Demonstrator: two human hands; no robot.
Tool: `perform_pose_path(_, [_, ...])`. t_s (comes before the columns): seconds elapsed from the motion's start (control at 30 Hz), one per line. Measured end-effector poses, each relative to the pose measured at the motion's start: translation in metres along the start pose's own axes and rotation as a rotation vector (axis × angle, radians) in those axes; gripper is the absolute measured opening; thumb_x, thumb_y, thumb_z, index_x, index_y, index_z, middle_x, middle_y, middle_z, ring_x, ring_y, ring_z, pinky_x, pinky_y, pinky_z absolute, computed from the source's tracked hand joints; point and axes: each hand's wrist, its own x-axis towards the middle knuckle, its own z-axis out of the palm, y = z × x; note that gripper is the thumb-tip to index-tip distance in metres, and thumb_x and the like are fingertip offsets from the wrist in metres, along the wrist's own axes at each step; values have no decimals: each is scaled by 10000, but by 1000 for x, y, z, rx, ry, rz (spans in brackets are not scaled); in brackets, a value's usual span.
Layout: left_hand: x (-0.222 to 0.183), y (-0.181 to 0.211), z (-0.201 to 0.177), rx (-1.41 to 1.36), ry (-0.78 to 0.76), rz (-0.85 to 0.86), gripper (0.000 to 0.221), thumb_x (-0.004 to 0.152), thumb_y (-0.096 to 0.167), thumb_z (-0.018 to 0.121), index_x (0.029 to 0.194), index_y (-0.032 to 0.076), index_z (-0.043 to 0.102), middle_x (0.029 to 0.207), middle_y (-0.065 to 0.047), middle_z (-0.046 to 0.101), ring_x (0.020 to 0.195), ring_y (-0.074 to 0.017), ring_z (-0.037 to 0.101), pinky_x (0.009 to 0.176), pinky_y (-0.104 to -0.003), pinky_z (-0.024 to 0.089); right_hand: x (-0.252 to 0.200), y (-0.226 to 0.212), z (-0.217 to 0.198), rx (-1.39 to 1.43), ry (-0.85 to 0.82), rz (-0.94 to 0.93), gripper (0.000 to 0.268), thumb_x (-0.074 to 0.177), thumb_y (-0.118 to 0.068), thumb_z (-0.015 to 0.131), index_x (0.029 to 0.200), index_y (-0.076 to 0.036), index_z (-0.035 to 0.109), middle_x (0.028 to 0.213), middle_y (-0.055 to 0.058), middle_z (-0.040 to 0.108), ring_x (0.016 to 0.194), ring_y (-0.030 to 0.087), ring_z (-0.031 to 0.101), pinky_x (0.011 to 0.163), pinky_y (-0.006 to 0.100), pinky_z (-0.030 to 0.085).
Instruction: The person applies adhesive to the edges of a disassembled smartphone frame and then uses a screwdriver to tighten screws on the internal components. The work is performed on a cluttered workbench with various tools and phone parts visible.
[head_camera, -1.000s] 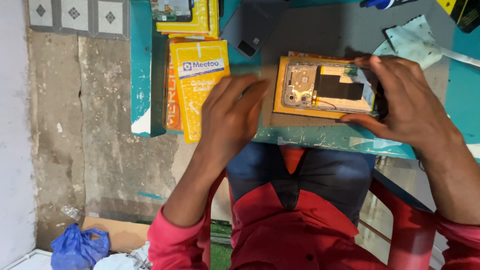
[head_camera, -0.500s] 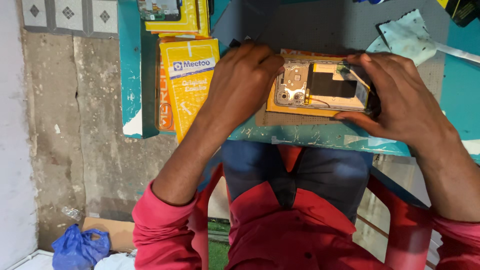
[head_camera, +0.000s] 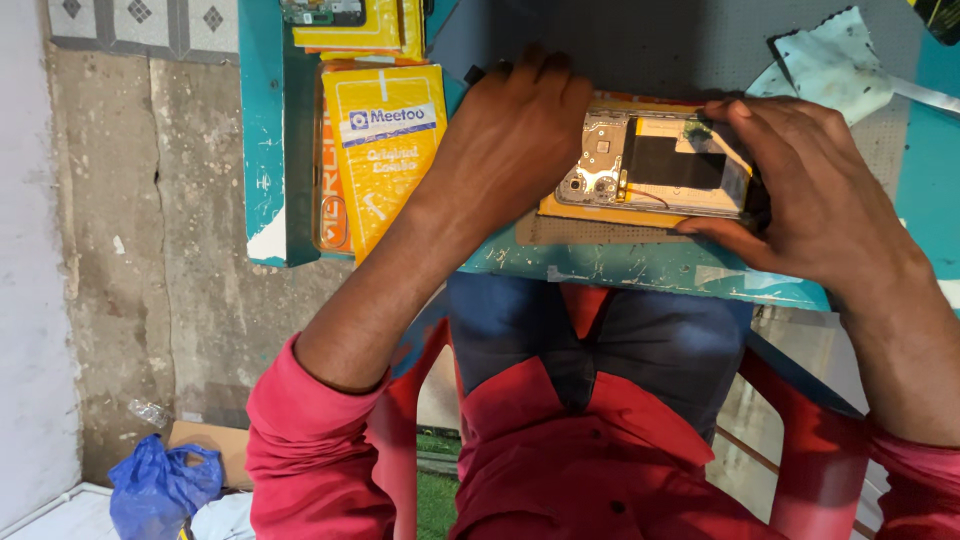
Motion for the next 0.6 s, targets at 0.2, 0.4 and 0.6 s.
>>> perform_pose_path(0.2, [0, -3, 4, -293, 117, -115, 142, 937, 169, 693, 934, 60, 601, 914, -132, 621, 897, -315, 626, 761, -434, 535, 0, -2, -1, -20, -19, 24, 1039, 700, -388, 880, 1486, 37, 350, 1385, 255, 614, 1272, 436, 595, 1111, 543, 451])
perform_pose_path(0.4, [-4, -15, 4, -456, 129, -257, 131, 950, 153, 672, 952, 49, 591, 906, -179, 617, 860, -388, 623, 731, -509, 517, 2, -2, -1, -12, -15, 11, 1036, 700, -392, 880, 1480, 40, 354, 1386, 270, 608, 1277, 435, 594, 1106, 547, 453])
perform_pose_path(0.6, [-6, -19, 3, -455, 95, -317, 251, 1029, 244, 694, 929, 41, 586, 906, -176, 636, 834, -413, 625, 689, -526, 508, 1, -1, -1, -13, -26, 1, 1047, 696, -393, 871, 1487, 39, 337, 1376, 270, 614, 1265, 437, 598, 1096, 549, 453])
